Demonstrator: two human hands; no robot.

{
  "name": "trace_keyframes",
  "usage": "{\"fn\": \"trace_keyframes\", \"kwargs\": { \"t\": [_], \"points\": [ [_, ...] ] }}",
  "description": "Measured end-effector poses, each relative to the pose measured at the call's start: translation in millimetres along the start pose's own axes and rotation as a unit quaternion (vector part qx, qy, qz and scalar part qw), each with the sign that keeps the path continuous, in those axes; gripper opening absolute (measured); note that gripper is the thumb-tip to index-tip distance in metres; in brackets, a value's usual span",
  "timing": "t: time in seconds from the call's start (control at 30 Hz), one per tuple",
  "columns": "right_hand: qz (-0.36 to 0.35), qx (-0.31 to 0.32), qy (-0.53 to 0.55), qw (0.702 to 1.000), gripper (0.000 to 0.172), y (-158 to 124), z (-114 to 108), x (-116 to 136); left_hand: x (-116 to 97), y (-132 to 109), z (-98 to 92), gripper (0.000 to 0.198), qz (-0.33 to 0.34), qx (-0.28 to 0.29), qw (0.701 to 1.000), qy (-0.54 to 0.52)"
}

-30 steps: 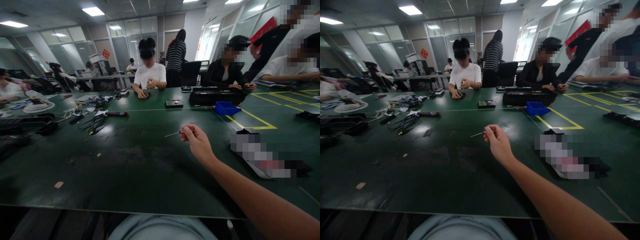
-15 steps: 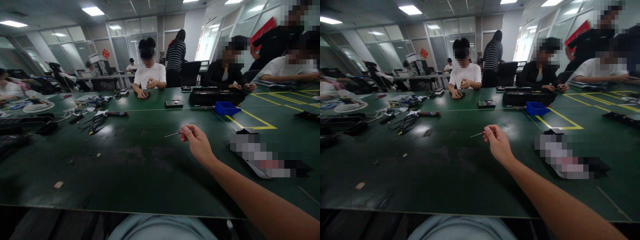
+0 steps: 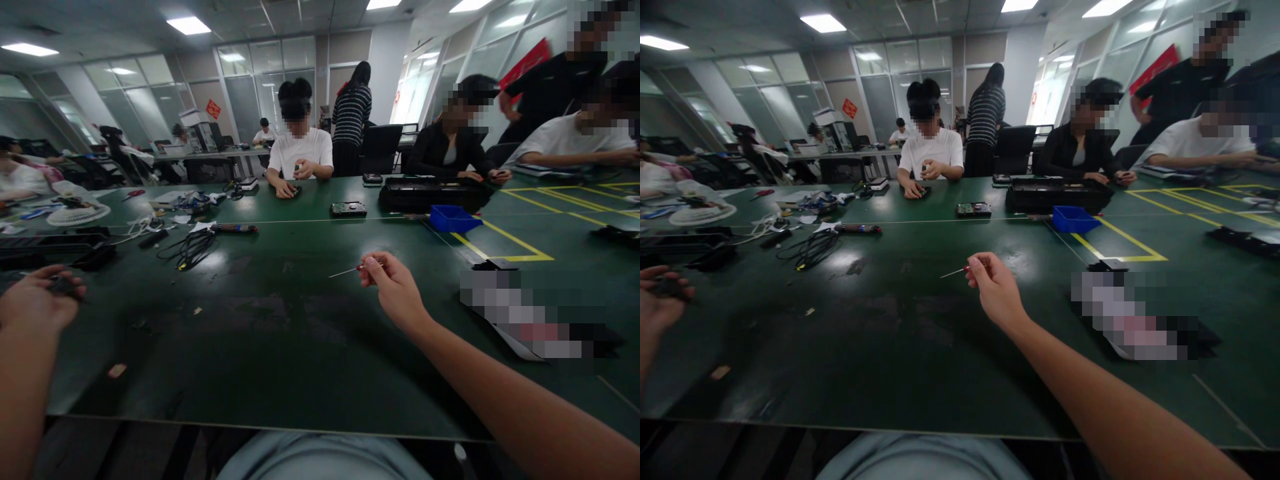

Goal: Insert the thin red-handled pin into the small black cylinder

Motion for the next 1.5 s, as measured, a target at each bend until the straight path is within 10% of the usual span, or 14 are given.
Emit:
{"fn": "trace_keyframes", "kwargs": {
  "t": [0.17,0.67,1.07,1.5],
  "points": [
    [0.000,0.004,0.000,1.000,0.027,0,-2,1,12,-26,55.1,0.023,0.011,0.222,0.975,-0.019],
    [-0.012,0.003,-0.010,1.000,0.027,0,-3,-2,55,-240,168.0,0.034,-0.014,0.641,0.763,0.088],
    [0.001,-0.050,-0.071,0.996,0.032,0,-3,6,115,-280,170.9,0.050,0.260,0.666,0.642,0.277],
    [-0.041,-0.029,-0.029,0.998,0.026,-3,-3,4,120,-252,182.8,0.040,0.330,0.603,0.687,0.236]
  ]
}}
Point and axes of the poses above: each hand's wrist, its own y-axis towards the middle knuckle, its own z-axis out of the palm, x = y × z, the point moved 1 cm from there along y, towards the middle knuckle, and after that the axes turned 5 degrees about -z, right-handed, at the moved point
